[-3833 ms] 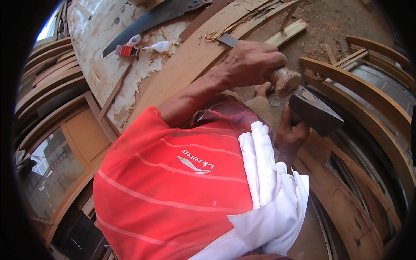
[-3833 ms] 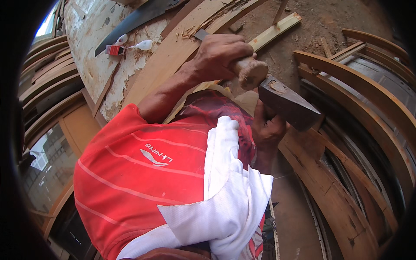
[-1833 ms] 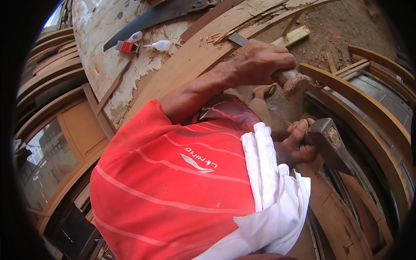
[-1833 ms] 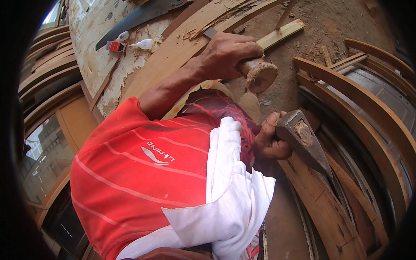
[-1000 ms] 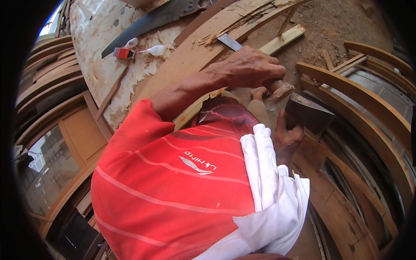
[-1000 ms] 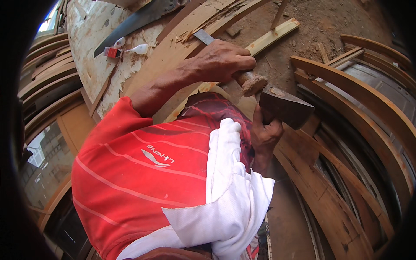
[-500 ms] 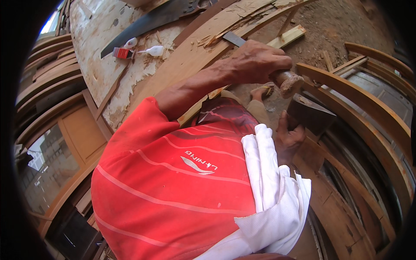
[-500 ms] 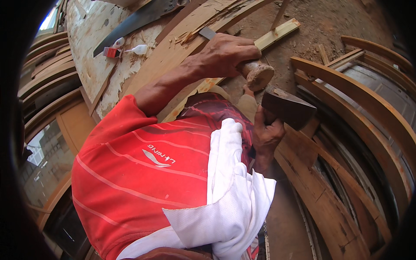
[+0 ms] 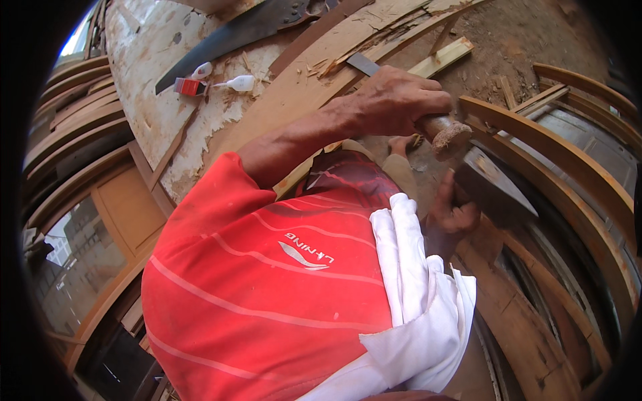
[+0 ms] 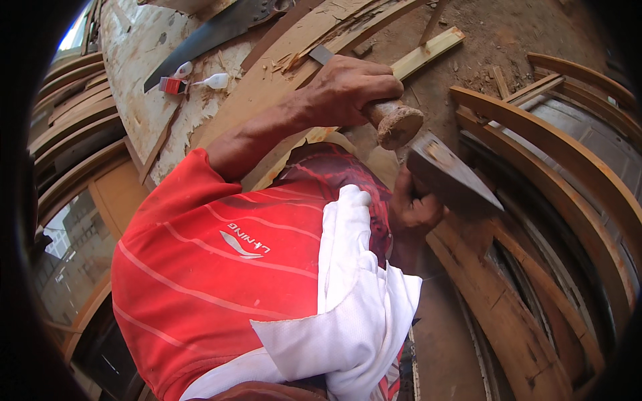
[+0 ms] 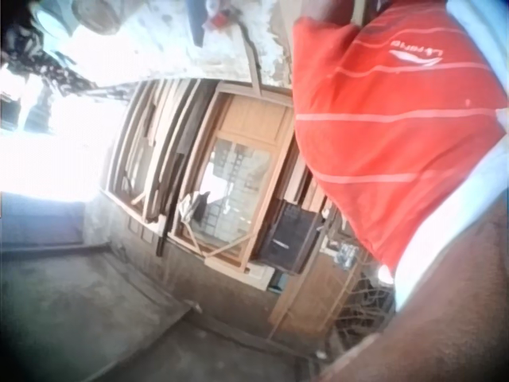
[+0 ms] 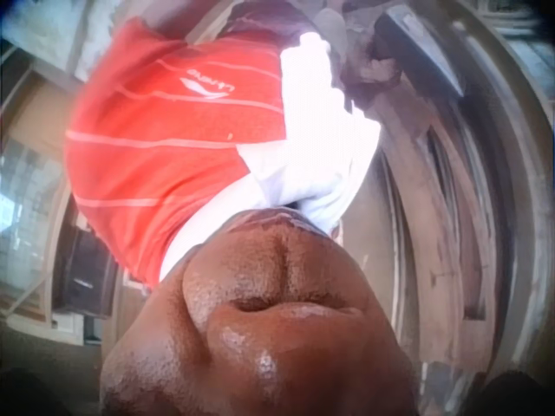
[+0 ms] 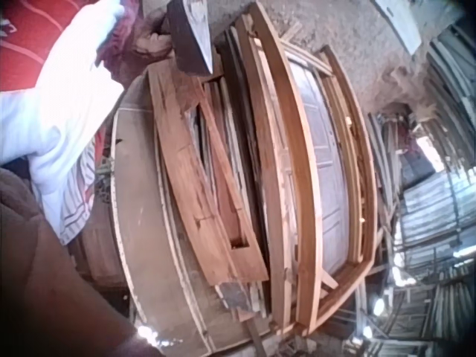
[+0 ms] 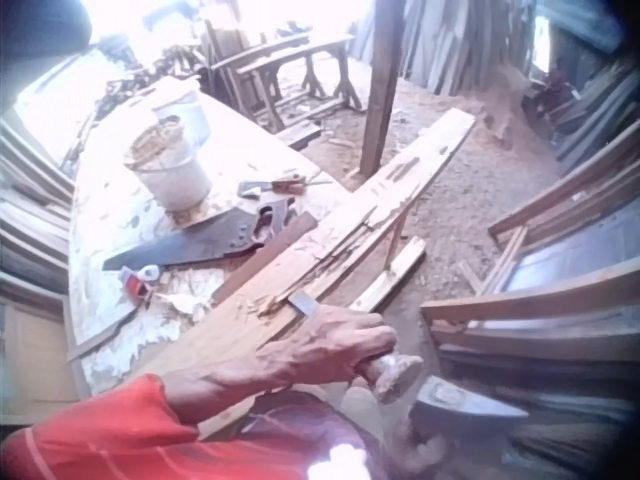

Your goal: The person uses a chisel and mallet to carve and shape a curved wooden piece on a workbench. They repeatedly position the chisel and strike it to remove wood shavings, occasionally adjusting the piece and clearing debris.

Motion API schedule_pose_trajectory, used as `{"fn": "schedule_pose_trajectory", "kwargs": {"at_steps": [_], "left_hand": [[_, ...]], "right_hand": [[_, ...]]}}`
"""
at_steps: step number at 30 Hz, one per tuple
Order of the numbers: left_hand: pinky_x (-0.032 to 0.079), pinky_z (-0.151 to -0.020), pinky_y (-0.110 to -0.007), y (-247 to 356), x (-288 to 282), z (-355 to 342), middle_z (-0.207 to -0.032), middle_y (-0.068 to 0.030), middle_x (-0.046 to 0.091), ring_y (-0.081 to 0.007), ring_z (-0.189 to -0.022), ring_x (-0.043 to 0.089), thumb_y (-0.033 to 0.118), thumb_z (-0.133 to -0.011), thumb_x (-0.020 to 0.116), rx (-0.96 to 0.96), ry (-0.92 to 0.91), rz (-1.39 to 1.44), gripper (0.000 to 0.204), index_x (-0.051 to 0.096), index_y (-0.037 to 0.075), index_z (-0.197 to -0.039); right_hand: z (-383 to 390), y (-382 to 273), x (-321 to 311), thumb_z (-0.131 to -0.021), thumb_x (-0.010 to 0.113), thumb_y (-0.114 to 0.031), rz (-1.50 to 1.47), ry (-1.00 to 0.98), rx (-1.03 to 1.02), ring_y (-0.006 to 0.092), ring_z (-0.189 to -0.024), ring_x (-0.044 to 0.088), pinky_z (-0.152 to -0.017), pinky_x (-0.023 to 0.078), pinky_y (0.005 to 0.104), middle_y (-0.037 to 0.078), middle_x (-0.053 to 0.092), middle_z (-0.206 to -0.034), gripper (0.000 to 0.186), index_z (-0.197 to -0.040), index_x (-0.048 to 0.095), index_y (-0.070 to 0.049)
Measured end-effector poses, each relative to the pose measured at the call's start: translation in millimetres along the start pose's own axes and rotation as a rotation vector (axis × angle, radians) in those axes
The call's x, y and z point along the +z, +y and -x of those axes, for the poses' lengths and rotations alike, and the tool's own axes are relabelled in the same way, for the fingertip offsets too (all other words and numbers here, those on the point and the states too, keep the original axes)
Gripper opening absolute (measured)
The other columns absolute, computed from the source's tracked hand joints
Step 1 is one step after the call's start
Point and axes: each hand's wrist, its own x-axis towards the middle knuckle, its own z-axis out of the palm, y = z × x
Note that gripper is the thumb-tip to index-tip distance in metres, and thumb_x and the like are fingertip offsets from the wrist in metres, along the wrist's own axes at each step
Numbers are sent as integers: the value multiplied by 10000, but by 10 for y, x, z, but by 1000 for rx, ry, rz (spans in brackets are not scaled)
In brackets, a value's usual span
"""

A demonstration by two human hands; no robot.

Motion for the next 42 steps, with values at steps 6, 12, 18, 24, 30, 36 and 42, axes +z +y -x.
{"fn": "schedule_pose_trajectory", "kwargs": {"at_steps": [6, 12, 18, 24, 30, 36, 42], "left_hand": [[532, -655, -409, -2, -35, -26, -868, -59, 641, -295, -811, 687, 173, -626, 860, 4, 32, 22, 468, 645, 118, -1038], [530, -659, -411, -1, -43, -2, -863, -71, 635, -306, -815, 684, 166, -613, 869, 10, 19, 45, 479, 643, 109, -1032], [524, -657, -399, 20, -10, -61, -867, -60, 639, -290, -817, 689, 179, -633, 857, -47, -51, -12, 430, 649, 126, -1006], [523, -601, -413, -33, 94, 18, -787, -69, 627, -306, -702, 668, 163, -697, 824, 46, 370, -32, 298, 661, 104, -940], [521, -605, -381, 42, 32, -79, -797, -82, 630, -296, -724, 674, 110, -759, 849, 78, 182, 2, 295, 659, 68, -980], [545, -652, -398, 22, 124, -190, -858, -57, 649, -290, -815, 698, 137, -655, 840, 28, 79, -37, 420, 658, 121, -1033], [550, -675, -398, -83, 164, -355, -878, -61, 657, -292, -829, 698, 145, -655, 846, 14, 59, -57, 426, 657, 116, -1036]], "right_hand": [[-50, -97, 129, -950, 704, -132, -74, 81, -72, 150, -606, 612, -682, 544, 341, 75, 652, -698, 183, -829, 699, 5], [-72, -196, 65, -920, 714, -45, -164, 52, 76, 114, -560, 534, -580, 470, 313, 37, 571, -618, 168, -781, 631, 0], [-166, 19, 87, -953, 716, -54, 38, -55, -179, 71, -598, 493, -582, 432, 281, -15, 599, -649, 141, -857, 647, 24], [23, 105, 104, -954, 744, -139, -84, -43, 84, 106, -583, 533, -573, 437, 322, 39, 612, -639, 198, -898, 663, 33], [67, 226, 39, -910, 790, -190, -63, -116, 184, 247, -679, 714, -647, 542, 389, 159, 726, -769, 259, -887, 682, 45], [16, 395, -29, -913, 792, -196, 42, -162, 187, 238, -684, 708, -649, 536, 388, 165, 726, -776, 270, -875, 677, 45], [-6, 413, -28, -913, 793, -205, -30, -130, 254, 253, -690, 711, -652, 536, 397, 165, 721, -777, 296, -887, 660, 59]]}}
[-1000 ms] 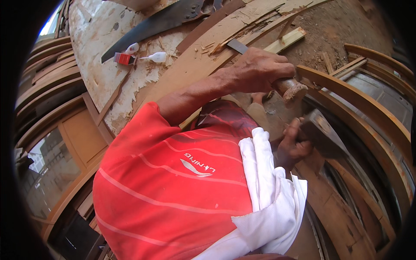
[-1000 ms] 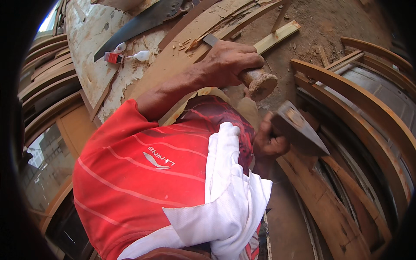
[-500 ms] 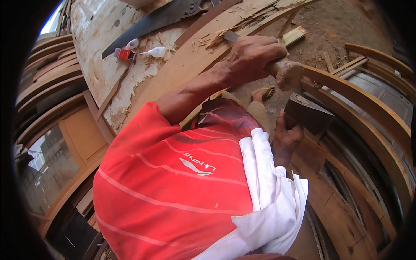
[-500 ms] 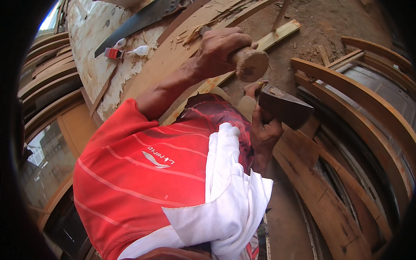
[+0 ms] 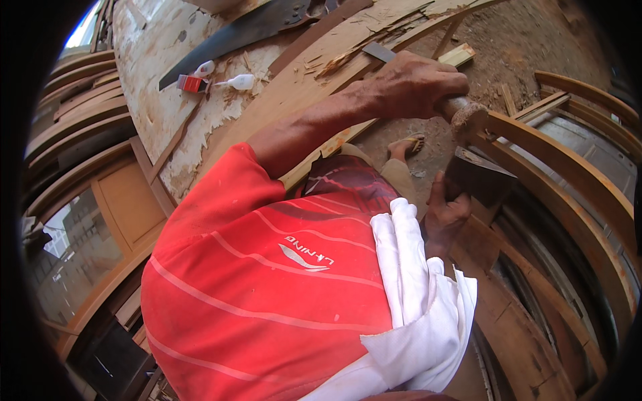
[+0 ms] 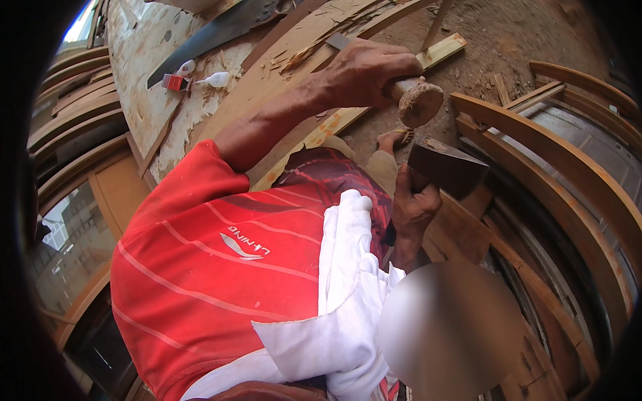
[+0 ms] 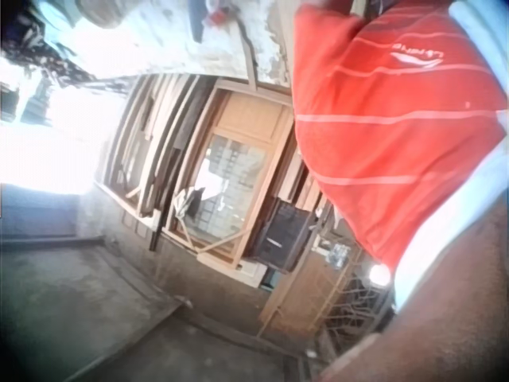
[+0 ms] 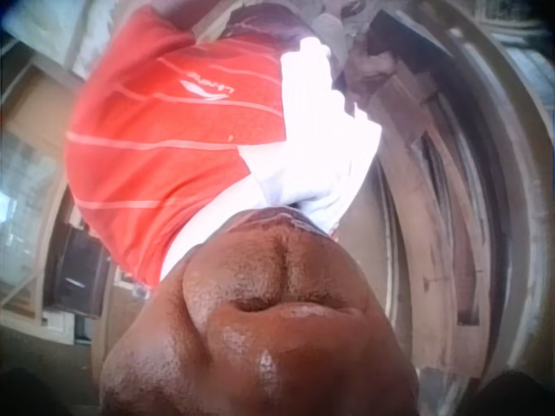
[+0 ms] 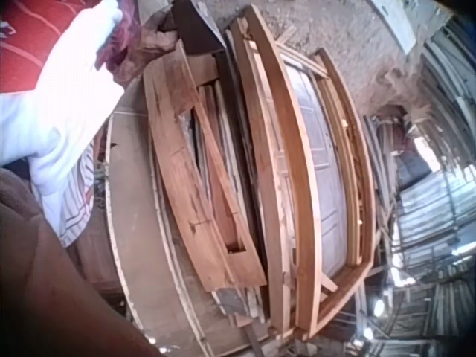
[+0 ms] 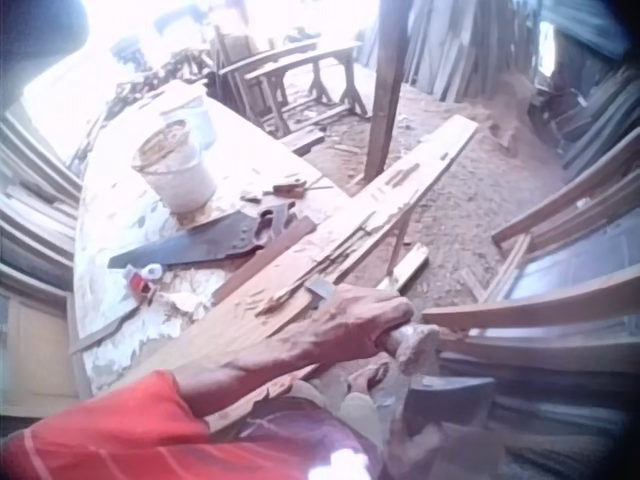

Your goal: The person uses a chisel and mallet to carve and shape a curved wooden piece on a workbench. They repeatedly position the chisel and strike it to remove wood shavings, occasionally adjusting the piece and clearing debris.

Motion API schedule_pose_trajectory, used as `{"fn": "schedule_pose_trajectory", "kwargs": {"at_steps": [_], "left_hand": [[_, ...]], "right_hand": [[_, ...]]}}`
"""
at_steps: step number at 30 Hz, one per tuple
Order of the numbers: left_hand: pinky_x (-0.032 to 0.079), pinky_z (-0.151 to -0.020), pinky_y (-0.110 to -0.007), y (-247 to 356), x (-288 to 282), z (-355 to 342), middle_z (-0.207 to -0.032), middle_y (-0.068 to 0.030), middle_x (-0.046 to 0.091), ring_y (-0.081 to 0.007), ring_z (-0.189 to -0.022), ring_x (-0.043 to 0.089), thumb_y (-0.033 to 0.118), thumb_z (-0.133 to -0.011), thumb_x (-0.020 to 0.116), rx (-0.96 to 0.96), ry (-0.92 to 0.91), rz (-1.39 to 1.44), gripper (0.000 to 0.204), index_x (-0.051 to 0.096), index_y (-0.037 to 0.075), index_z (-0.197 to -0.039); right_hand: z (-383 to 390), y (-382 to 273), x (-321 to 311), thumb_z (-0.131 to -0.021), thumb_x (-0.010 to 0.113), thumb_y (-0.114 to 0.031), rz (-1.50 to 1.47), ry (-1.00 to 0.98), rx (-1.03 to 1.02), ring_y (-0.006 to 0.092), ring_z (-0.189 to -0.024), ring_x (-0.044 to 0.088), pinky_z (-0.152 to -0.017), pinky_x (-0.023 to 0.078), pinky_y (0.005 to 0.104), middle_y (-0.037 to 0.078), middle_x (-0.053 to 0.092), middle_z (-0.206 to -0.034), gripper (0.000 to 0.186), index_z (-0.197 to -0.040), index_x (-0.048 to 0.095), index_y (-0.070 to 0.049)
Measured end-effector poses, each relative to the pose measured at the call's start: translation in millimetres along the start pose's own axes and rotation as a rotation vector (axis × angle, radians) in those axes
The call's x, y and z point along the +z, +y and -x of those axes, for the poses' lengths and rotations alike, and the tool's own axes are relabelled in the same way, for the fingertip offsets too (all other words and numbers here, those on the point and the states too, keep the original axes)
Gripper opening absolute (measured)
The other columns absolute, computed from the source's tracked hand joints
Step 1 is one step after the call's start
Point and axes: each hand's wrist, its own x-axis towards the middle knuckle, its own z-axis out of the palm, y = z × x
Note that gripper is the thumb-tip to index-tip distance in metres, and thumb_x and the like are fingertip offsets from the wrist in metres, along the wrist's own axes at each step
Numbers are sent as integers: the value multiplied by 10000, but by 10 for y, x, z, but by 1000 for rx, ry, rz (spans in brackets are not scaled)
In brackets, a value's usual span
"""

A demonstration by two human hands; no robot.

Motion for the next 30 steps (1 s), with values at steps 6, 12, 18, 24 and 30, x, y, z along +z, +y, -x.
{"fn": "schedule_pose_trajectory", "kwargs": {"at_steps": [6, 12, 18, 24, 30], "left_hand": [[549, -676, -402, -37, -12, -70, -874, -67, 660, -298, -814, 691, 143, -666, 846, -10, 4, 19, 390, 652, 108, -1003], [547, -678, -404, -32, -15, -96, -866, -68, 660, -300, -817, 691, 129, -663, 843, -19, -16, 14, 384, 649, 108, -994], [548, -685, -411, -57, -12, -94, -873, -77, 665, -309, -827, 694, 125, -666, 847, -35, -31, 43, 383, 651, 107, -995], [552, -693, -413, -122, -39, -76, -884, -89, 673, -319, -836, 696, 115, -657, 851, -32, -52, 39, 400, 654, 104, -1005], [544, -652, -399, -118, -47, -39, -877, -84, 671, -310, -804, 695, 113, -674, 844, -6, -3, 23, 382, 657, 103, -1007]], "right_hand": [[-32, 41, 2, -908, 793, -191, 19, 3, -6, 262, -696, 714, -662, 541, 398, 165, 721, -780, 282, -897, 662, 58], [-27, -30, 23, -977, 709, -167, -5, 77, -68, 146, -551, 571, -559, 447, 327, 59, 630, -620, 246, -840, 640, 25], [-144, -679, 28, -992, 695, -145, -324, 322, -115, 107, -541, 560, -562, 458, 314, 43, 619, -602, 251, -813, 641, 22], [-477, -565, 78, -1001, 679, -152, 119, 293, -445, 150, -534, 591, -561, 483, 334, 78, 638, -603, 318, -745, 669, 37], [-357, -654, 27, -991, 695, -154, -107, 81, -103, 110, -536, 560, -532, 433, 297, 57, 618, -614, 264, -821, 675, 47]]}}
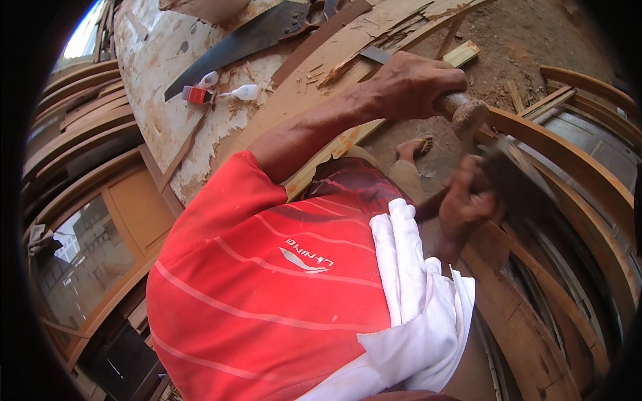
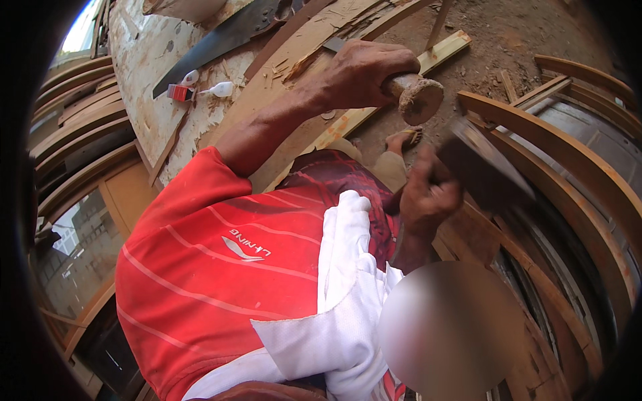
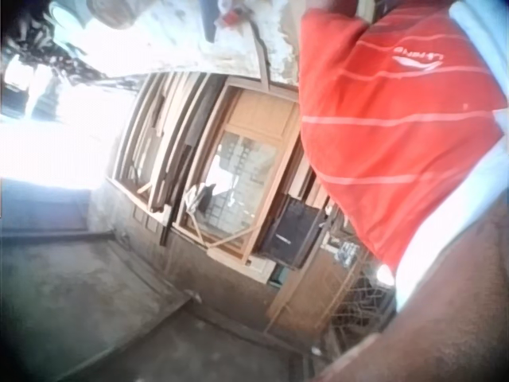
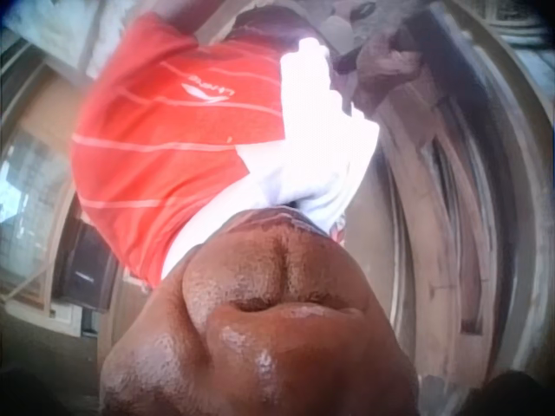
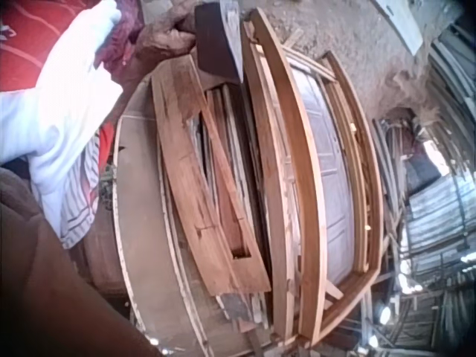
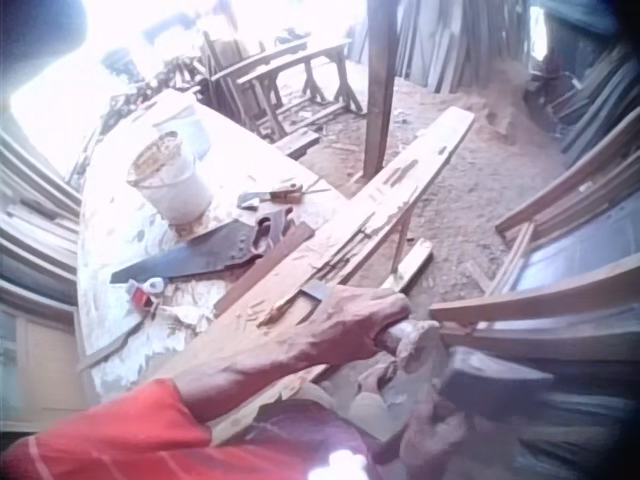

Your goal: The person uses a chisel and mallet to carve and shape a curved wooden piece on a workbench. They repeatedly position the chisel and strike it to remove wood shavings, occasionally adjusting the piece and clearing debris.

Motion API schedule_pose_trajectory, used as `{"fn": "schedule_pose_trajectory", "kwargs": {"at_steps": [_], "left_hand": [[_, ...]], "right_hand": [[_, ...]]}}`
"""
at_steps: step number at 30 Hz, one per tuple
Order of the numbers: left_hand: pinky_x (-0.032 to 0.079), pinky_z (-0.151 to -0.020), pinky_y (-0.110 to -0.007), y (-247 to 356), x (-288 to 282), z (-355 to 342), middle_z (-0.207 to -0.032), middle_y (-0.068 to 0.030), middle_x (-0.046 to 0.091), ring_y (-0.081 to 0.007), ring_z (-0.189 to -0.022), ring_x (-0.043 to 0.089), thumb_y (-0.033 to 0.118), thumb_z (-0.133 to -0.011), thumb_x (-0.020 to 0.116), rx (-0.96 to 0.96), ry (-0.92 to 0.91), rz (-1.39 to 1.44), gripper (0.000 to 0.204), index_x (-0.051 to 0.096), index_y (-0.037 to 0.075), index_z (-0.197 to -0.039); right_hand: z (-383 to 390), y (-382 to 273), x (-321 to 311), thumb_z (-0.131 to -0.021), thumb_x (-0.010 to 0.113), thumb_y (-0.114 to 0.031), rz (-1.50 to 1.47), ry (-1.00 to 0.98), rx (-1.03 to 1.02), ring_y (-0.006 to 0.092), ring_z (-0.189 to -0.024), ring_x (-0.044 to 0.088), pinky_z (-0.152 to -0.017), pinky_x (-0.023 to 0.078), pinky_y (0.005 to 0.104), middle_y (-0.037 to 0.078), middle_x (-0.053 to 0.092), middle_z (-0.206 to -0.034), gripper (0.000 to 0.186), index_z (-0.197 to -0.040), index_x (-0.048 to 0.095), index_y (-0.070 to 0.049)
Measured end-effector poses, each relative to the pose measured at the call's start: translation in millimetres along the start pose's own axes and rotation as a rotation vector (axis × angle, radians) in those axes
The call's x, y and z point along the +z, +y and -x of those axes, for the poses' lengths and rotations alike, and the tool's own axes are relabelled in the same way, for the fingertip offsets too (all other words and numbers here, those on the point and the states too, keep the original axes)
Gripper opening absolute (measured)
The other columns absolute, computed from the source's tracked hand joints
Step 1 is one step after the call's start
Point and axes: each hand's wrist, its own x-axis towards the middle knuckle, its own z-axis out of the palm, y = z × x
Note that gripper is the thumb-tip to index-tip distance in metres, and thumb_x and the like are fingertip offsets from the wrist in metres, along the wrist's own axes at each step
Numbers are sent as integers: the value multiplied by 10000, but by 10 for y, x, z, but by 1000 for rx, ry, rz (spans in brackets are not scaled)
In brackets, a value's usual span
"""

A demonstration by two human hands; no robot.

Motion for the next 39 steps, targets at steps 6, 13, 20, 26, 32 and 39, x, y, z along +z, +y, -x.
{"fn": "schedule_pose_trajectory", "kwargs": {"at_steps": [6, 13, 20, 26, 32, 39], "left_hand": [[522, -587, -381, 43, 39, 75, -788, -80, 628, -289, -711, 677, 157, -683, 856, 193, 185, 18, 396, 665, 76, -1021], [547, -631, -380, 26, 111, -43, -838, -65, 641, -285, -776, 694, 133, -648, 860, 118, 21, 30, 432, 664, 89, -1031], [549, -626, -380, -22, 145, -77, -836, -60, 644, -279, -767, 695, 151, -644, 866, 88, 10, 16, 424, 669, 106, -1017], [545, -616, -389, -44, 189, -35, -820, -60, 637, -287, -772, 694, 148, -638, 849, 99, 6, -20, 435, 662, 110, -1028], [540, -620, -402, -32, 170, -7, -811, -56, 626, -293, -782, 694, 155, -635, 842, 93, -40, -30, 432, 649, 122, -1020], [541, -630, -402, -41, 160, -12, -831, -48, 636, -285, -789, 696, 149, -630, 843, 56, -42, -19, 433, 649, 122, -1016]], "right_hand": [[59, 315, 48, -994, 707, -223, 52, 23, -71, 113, -527, 522, -536, 417, 318, 46, 586, -597, 331, -796, 651, 36], [94, 514, -16, -997, 707, -225, 87, -9, -68, 114, -518, 512, -530, 395, 309, 43, 574, -588, 301, -864, 654, 39], [74, 575, -15, -1000, 706, -227, 79, 4, -17, 111, -517, 513, -528, 400, 301, 42, 578, -590, 297, -899, 657, 49], [58, 581, 2, -999, 708, -222, 51, -42, 9, 112, -517, 514, -525, 405, 303, 42, 588, -597, 296, -916, 665, 59], [60, 649, 44, -994, 713, -214, 37, -81, 39, 107, -523, 518, -527, 402, 302, 39, 591, -596, 291, -895, 670, 56], [133, 264, -29, -985, 709, -172, -108, 76, 54, 105, -517, 514, -538, 436, 304, 33, 595, -595, 247, -886, 677, 53]]}}
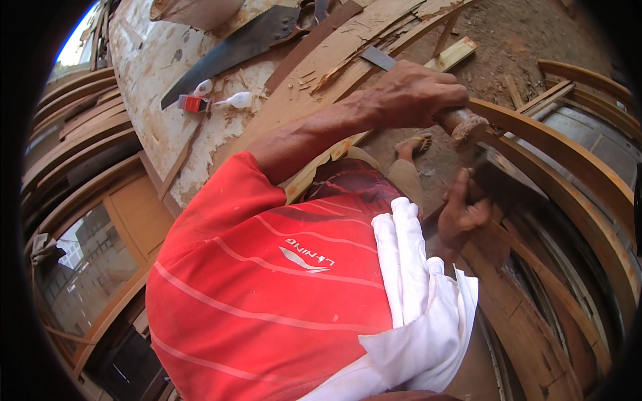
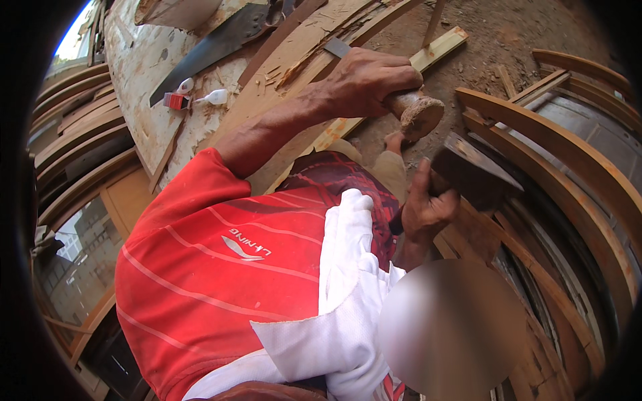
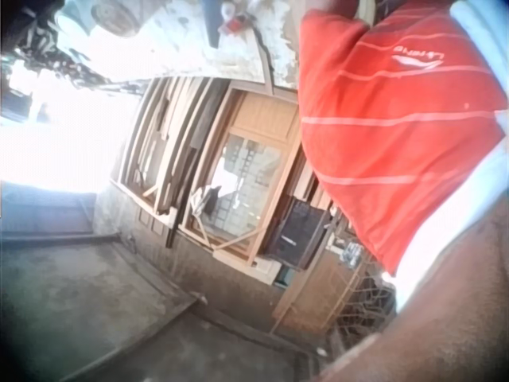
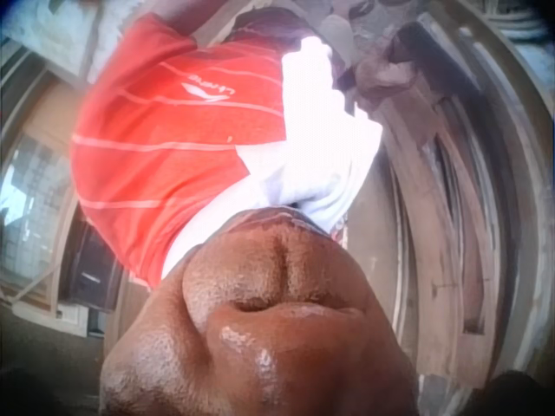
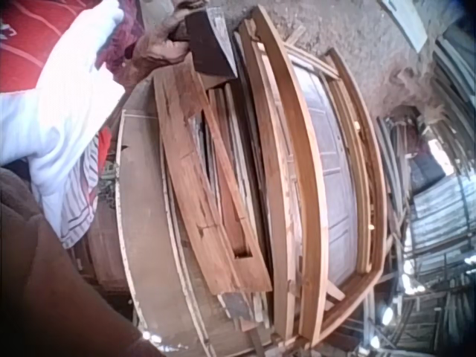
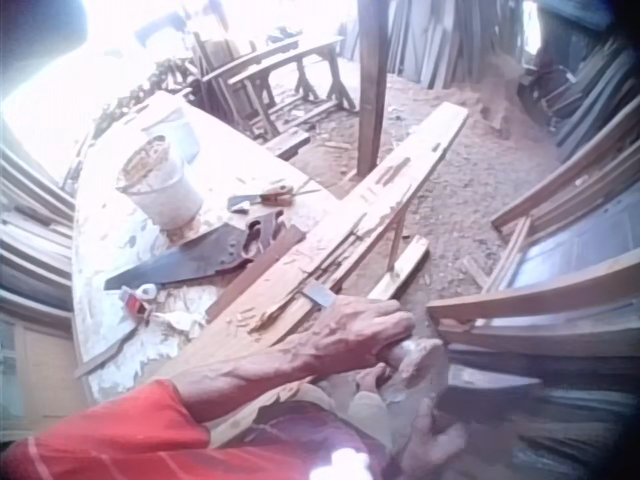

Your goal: The person uses a chisel and mallet to carve and shape a curved wooden piece on a workbench. They repeatedly position the chisel and strike it to remove wood shavings, occasionally adjusting the piece and clearing debris.

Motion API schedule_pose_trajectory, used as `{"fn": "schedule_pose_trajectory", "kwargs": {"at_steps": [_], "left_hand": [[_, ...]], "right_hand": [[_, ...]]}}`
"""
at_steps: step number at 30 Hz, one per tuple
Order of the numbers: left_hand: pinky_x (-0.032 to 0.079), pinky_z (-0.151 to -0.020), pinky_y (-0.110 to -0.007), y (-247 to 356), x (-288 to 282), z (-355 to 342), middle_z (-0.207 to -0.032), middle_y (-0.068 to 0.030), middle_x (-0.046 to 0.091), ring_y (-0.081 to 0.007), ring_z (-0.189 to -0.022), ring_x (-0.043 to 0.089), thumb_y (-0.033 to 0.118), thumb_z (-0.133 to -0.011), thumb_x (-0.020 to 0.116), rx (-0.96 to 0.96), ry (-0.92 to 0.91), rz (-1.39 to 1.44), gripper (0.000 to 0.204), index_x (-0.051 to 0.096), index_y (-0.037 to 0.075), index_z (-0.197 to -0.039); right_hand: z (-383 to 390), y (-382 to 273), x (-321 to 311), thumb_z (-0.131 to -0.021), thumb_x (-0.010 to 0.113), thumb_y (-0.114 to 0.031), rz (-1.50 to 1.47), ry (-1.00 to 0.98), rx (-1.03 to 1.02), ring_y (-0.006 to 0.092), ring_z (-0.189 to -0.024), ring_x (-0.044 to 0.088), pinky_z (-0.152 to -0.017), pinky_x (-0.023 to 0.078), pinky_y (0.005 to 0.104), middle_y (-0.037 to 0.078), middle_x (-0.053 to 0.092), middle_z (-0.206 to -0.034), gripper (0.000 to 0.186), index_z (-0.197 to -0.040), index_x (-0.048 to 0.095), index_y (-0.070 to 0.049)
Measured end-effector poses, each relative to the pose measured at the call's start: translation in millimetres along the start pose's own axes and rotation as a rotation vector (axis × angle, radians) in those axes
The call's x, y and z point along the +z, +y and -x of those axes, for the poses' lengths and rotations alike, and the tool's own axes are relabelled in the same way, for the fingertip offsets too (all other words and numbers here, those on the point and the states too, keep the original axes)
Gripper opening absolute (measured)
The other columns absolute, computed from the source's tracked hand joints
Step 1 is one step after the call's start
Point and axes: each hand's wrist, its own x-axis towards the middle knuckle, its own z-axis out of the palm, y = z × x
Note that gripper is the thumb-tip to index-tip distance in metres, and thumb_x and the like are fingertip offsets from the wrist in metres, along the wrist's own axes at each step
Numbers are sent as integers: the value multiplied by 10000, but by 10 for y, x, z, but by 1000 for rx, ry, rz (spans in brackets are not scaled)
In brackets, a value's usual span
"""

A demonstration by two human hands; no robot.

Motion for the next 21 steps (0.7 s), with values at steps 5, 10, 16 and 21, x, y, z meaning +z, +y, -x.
{"fn": "schedule_pose_trajectory", "kwargs": {"at_steps": [5, 10, 16, 21], "left_hand": [[542, -627, -399, 42, -76, -76, -835, -51, 637, -286, -794, 698, 145, -643, 837, -29, 30, 33, 411, 652, 120, -1009], [543, -628, -398, 12, 0, -43, -850, -47, 644, -280, -806, 700, 127, -638, 835, -13, 28, -2, 417, 652, 119, -1013], [545, -640, -399, 10, -12, -80, -866, -44, 655, -280, -811, 703, 121, -645, 835, -14, 3, 14, 406, 646, 118, -1004], [543, -639, -394, 5, -38, -1, -860, -42, 653, -280, -797, 698, 120, -638, 837, -32, 36, 14, 406, 646, 120, -997]], "right_hand": [[-73, -261, -20, -972, 713, -145, 135, 34, -197, 135, -538, 587, -586, 494, 325, 84, 655, -640, 216, -922, 688, 64], [-154, -237, 22, -996, 664, -137, 321, 81, -359, 145, -587, 626, -552, 489, 325, 134, 703, -752, 250, -832, 692, 48], [-186, -90, -26, -968, 712, -112, -118, 65, -278, 118, -579, 575, -505, 431, 288, 70, 691, -730, 191, -816, 715, 4], [-268, -156, 54, -972, 709, -138, 421, 110, -507, 114, -581, 570, -531, 449, 296, 51, 649, -681, 247, -759, 677, -16]]}}
